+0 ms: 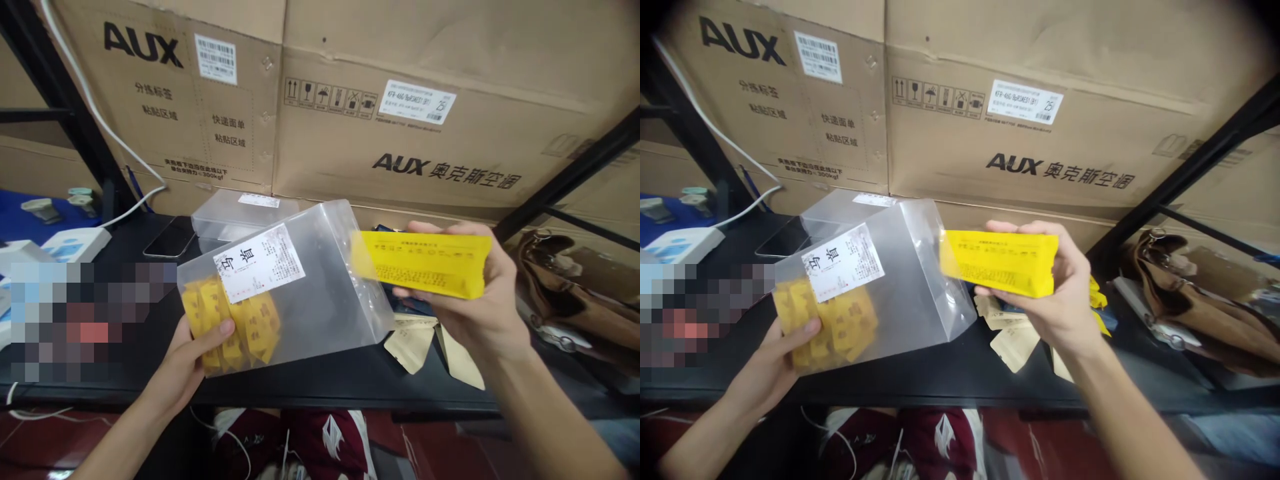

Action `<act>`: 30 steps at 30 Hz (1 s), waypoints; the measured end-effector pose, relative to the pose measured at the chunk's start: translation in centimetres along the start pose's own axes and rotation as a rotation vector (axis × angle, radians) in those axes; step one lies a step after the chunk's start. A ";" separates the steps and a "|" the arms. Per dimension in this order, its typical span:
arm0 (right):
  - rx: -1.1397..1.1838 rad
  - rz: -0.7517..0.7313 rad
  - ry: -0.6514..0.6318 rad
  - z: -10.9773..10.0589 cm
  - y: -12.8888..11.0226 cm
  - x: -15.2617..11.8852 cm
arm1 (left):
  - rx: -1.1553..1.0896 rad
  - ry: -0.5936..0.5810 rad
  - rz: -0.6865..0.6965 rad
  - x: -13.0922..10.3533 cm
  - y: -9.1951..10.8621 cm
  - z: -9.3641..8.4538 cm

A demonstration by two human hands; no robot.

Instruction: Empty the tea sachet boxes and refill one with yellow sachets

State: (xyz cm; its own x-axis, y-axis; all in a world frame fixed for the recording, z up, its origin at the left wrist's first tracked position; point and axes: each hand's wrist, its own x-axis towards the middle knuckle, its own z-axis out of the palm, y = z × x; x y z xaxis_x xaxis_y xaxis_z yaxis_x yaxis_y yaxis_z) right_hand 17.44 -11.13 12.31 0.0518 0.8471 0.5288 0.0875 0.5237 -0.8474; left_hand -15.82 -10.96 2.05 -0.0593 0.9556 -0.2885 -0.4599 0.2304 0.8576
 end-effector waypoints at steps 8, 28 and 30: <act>0.029 0.133 -0.149 0.4 -0.8 0.2 | 0.057 -0.020 0.019 -0.3 0.0 0.5; -0.390 0.110 -0.644 8.2 1.8 0.3 | 0.173 -0.130 0.021 -0.1 -0.1 0.6; -0.311 0.157 -0.691 8.2 1.7 0.3 | 0.163 -0.119 0.026 -0.1 -0.2 0.6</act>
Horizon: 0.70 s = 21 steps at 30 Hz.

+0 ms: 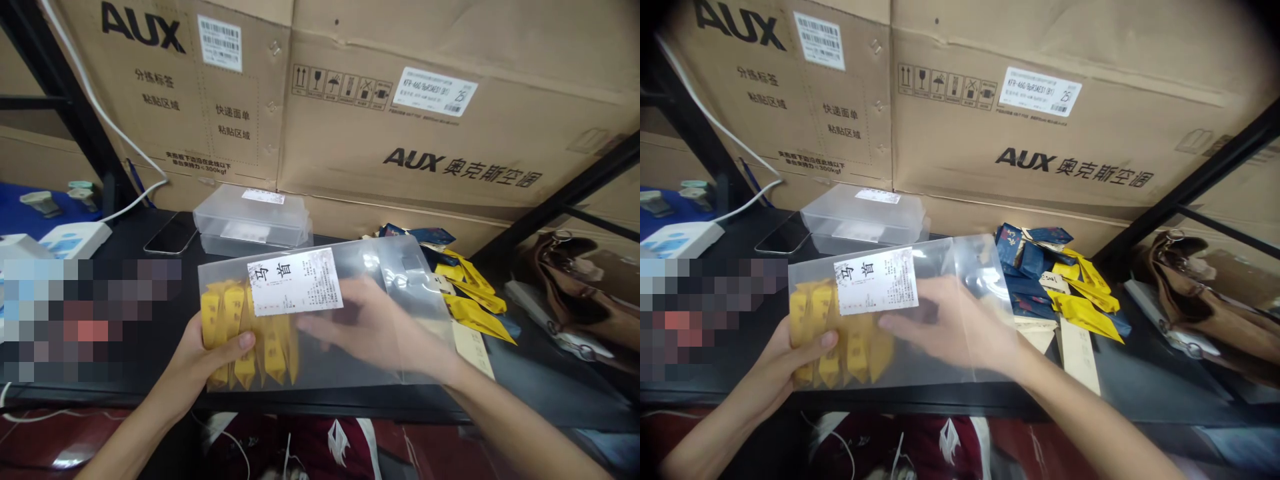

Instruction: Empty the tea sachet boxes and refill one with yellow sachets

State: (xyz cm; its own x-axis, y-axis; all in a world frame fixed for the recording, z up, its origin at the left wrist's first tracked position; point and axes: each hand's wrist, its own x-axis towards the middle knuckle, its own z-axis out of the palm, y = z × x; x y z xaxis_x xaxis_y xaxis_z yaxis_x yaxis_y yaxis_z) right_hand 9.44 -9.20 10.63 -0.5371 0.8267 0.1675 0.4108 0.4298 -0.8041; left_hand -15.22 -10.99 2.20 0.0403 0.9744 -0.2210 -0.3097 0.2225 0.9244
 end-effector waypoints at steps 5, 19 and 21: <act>0.397 0.048 -0.016 -2.9 -1.4 -0.7 | -0.073 0.097 -0.021 0.0 -0.1 -0.4; -0.493 0.605 0.461 -18.4 12.4 -17.7 | -0.248 0.184 -0.093 0.6 -0.4 -1.9; -0.529 0.645 0.383 -18.2 12.8 -18.1 | -0.246 0.182 -0.104 0.5 -0.3 -2.0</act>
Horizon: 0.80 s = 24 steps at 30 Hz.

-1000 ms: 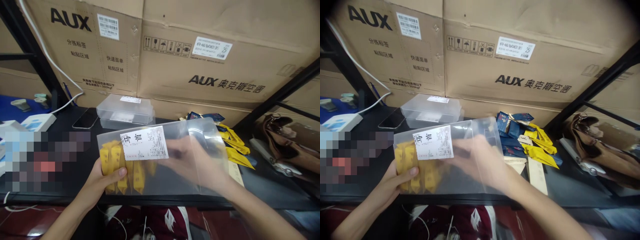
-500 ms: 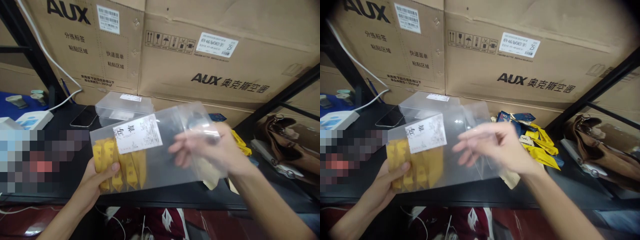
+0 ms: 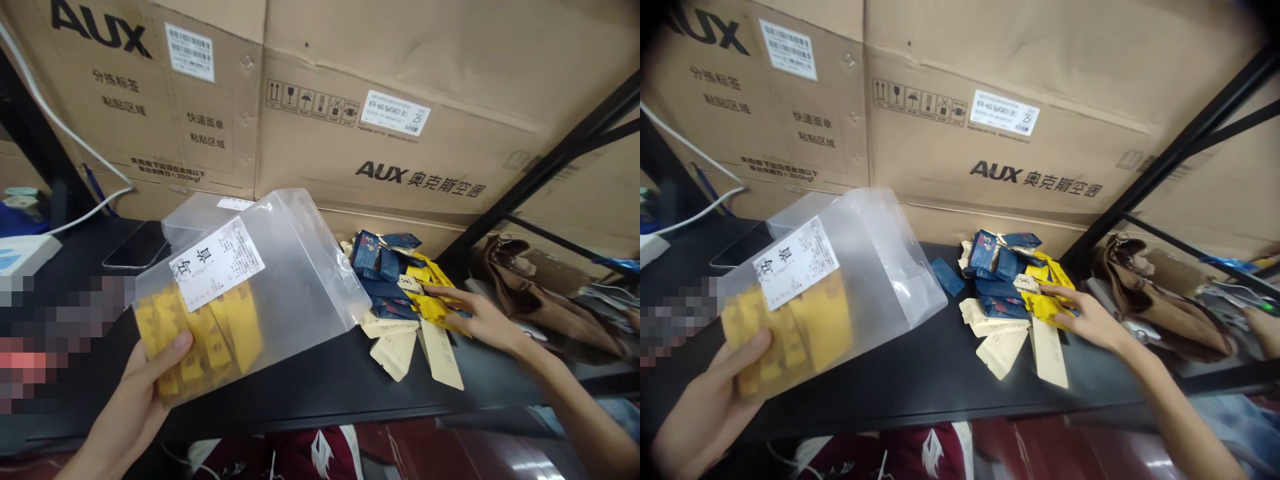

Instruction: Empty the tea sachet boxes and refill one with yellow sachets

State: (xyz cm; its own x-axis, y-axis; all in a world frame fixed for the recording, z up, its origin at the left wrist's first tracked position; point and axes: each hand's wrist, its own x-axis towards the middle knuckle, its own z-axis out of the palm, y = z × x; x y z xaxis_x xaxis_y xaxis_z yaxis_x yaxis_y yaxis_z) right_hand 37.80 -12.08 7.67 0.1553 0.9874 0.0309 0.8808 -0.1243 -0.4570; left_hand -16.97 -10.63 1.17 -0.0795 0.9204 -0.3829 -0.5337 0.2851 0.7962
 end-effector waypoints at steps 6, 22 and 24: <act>-0.173 -0.063 0.016 -0.3 -1.1 0.1 | -0.012 0.000 0.034 0.1 0.1 0.0; 0.307 -0.358 0.449 1.2 -12.7 -4.2 | 0.037 0.011 0.050 -0.2 0.0 0.7; 0.456 -0.372 0.419 3.2 -15.2 -5.0 | 0.051 0.014 0.065 -0.4 0.1 0.9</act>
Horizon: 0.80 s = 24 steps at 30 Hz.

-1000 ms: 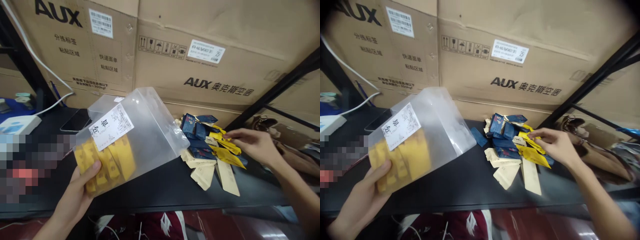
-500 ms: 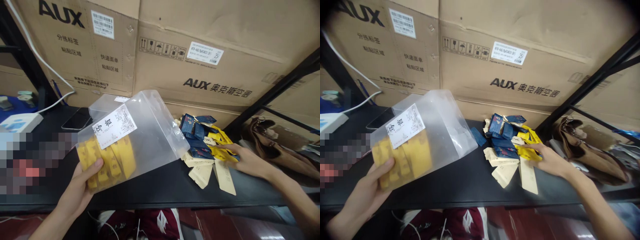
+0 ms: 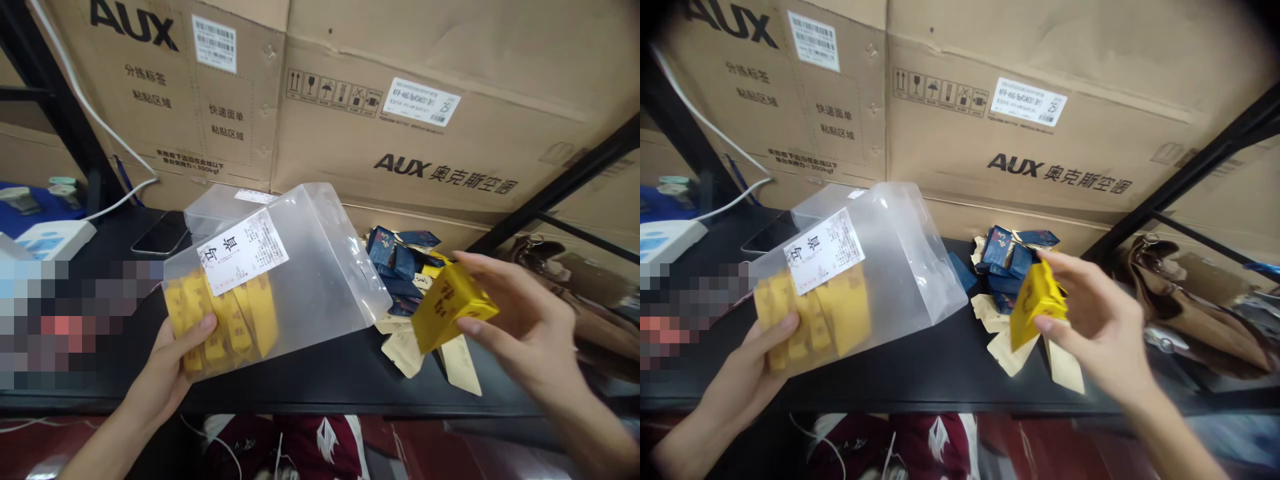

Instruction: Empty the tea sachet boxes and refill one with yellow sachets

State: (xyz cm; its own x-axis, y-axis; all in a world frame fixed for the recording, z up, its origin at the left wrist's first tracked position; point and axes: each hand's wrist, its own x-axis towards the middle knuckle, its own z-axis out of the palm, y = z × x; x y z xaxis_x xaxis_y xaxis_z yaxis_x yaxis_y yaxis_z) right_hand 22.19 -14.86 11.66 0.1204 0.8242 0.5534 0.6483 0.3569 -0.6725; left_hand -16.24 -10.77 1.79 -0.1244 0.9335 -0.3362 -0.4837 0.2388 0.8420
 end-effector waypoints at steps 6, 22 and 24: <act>0.435 0.357 -0.314 8.0 1.2 -2.7 | -0.030 0.024 0.003 -0.2 0.1 0.4; 0.234 0.157 -0.142 7.9 -0.9 0.5 | 0.019 -0.019 -0.001 -0.4 0.1 0.5; 0.288 0.125 -0.052 8.2 -1.7 1.1 | 0.048 -0.043 0.007 -0.5 0.1 0.6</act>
State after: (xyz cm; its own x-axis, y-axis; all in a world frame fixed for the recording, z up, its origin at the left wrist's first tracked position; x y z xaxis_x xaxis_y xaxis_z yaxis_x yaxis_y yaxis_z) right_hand 15.07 -10.99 9.43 0.1424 0.8883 0.4365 0.3903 0.3549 -0.8495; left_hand -15.68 -11.04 2.26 -0.0902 0.9455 -0.3128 -0.4405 0.2438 0.8640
